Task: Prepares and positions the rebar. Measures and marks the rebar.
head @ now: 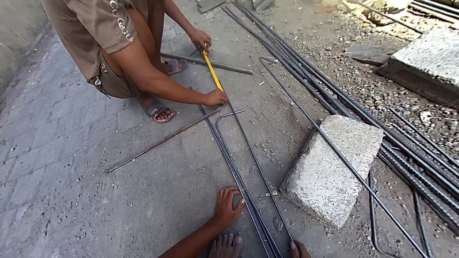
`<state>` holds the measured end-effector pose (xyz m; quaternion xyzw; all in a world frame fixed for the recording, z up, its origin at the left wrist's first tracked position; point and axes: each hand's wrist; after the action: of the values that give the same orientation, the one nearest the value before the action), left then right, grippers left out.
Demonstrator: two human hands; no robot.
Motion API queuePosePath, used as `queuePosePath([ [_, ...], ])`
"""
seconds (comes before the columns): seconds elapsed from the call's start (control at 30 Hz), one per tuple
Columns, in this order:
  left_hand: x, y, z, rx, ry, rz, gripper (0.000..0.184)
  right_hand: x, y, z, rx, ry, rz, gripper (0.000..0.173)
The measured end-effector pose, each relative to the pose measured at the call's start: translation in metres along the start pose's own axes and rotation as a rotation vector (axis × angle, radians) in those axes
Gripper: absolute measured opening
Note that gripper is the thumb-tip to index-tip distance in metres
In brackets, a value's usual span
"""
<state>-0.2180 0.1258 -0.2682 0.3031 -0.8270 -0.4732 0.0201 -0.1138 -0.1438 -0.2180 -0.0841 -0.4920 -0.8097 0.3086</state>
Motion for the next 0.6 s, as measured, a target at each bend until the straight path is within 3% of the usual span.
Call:
queuePosePath([
  [0.6,-0.0004,0.0013,0.0003,0.013,0.009,0.016,0.040,-0.0004,-0.0011,-0.0015,-0.003,0.014,0.001,0.048],
])
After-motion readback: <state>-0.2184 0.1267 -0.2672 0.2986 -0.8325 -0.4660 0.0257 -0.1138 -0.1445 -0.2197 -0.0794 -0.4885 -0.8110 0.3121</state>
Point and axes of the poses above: each hand's wrist, its own x-axis away from the middle knuckle, its own y-axis out of the back of the hand, z = x × y, and after that the axes turned 6 degrees about -y, right-handed
